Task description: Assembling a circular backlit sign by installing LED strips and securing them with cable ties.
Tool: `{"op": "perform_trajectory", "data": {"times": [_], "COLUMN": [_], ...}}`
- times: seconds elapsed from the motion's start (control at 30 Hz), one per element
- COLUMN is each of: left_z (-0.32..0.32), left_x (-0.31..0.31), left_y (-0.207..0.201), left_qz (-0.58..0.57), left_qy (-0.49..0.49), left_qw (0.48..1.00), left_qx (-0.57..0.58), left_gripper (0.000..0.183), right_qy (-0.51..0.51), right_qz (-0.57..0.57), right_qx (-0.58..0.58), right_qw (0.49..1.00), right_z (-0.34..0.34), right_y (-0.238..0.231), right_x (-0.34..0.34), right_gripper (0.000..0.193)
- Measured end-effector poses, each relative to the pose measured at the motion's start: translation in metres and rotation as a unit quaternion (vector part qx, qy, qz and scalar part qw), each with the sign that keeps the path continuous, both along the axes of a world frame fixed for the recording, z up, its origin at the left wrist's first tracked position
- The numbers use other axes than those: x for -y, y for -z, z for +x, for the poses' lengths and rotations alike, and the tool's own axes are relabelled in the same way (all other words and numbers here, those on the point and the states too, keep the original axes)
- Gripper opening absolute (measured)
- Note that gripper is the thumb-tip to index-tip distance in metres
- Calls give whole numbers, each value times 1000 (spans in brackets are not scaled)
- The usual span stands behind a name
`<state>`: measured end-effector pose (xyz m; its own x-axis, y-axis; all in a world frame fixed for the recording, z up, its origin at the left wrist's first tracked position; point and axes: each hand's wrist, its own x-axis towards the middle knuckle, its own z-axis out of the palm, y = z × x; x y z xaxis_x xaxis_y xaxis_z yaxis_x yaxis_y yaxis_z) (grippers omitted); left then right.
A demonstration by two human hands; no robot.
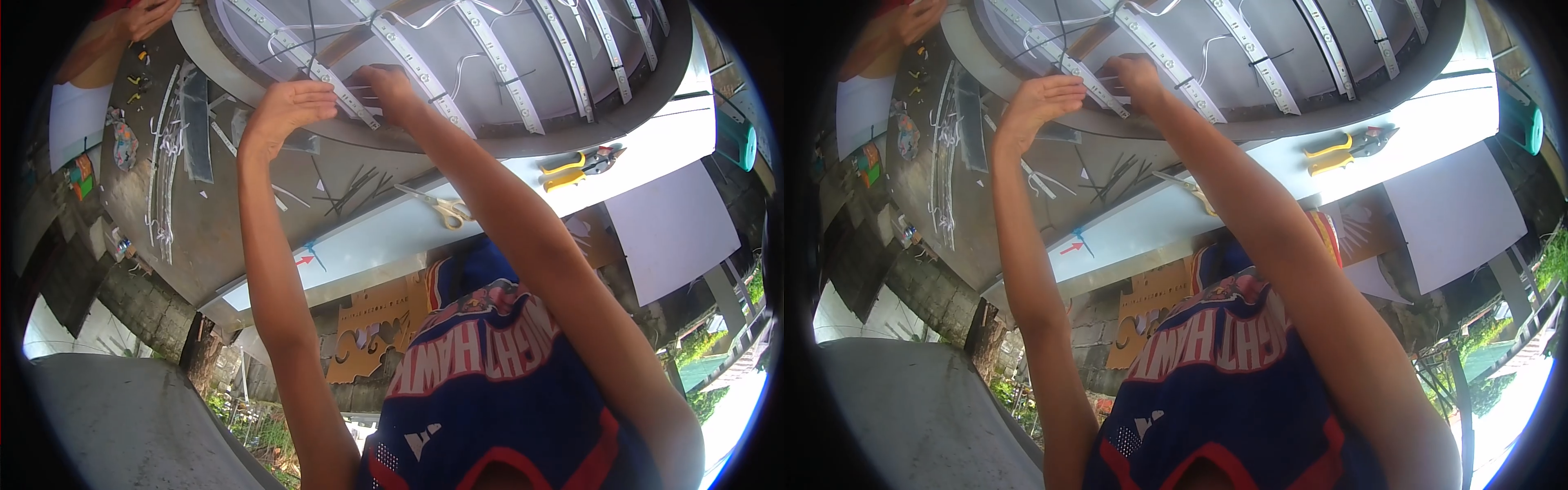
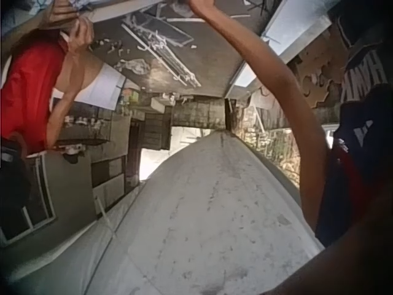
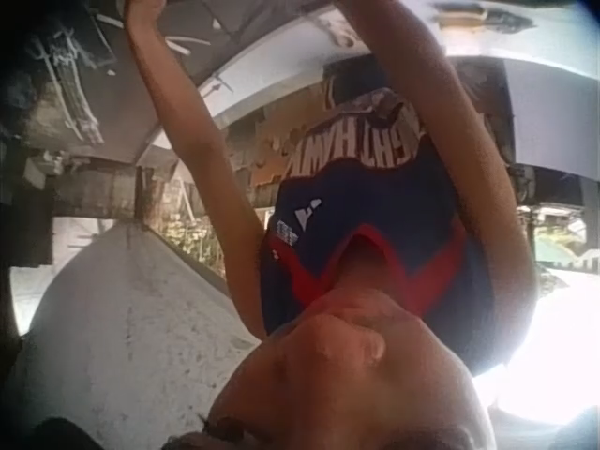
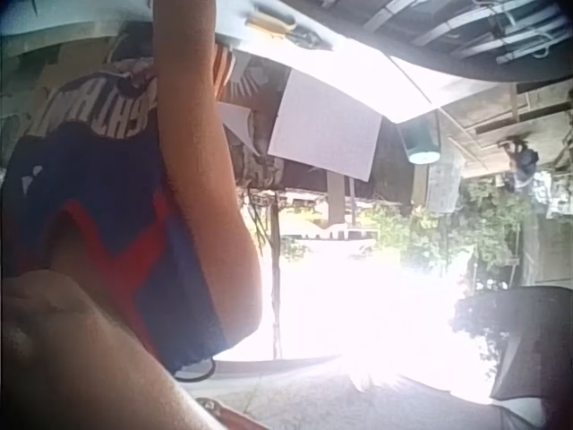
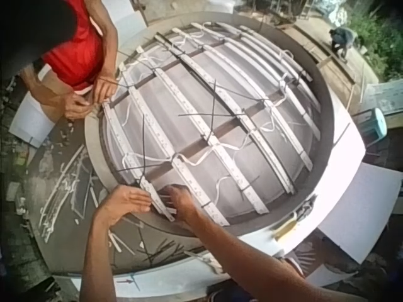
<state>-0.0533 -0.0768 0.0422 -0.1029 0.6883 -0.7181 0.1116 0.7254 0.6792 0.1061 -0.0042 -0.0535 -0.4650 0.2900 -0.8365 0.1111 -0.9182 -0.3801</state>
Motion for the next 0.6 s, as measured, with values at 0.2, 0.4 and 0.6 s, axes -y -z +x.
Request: {"op": "perform_trajectory", "data": {"times": [0.2,0.4,0.6], "left_z": [11,13,-15], "left_x": [-7,-29,-2], "left_y": [17,17,-4], "left_qz": [-1,81,36], "left_qy": [-21,-46,84], "left_qw": [996,993,931], "left_qx": [-85,-67,-352], "left_gripper": [25,20,22], "right_qy": [64,49,35], "right_qz": [18,267,-15], "right_qx": [-79,-187,-76], "right_qw": [995,944,996], "right_z": [0,7,-8], "right_y": [16,80,39], "right_x": [6,4,10], "right_gripper": [24,20,23]}}
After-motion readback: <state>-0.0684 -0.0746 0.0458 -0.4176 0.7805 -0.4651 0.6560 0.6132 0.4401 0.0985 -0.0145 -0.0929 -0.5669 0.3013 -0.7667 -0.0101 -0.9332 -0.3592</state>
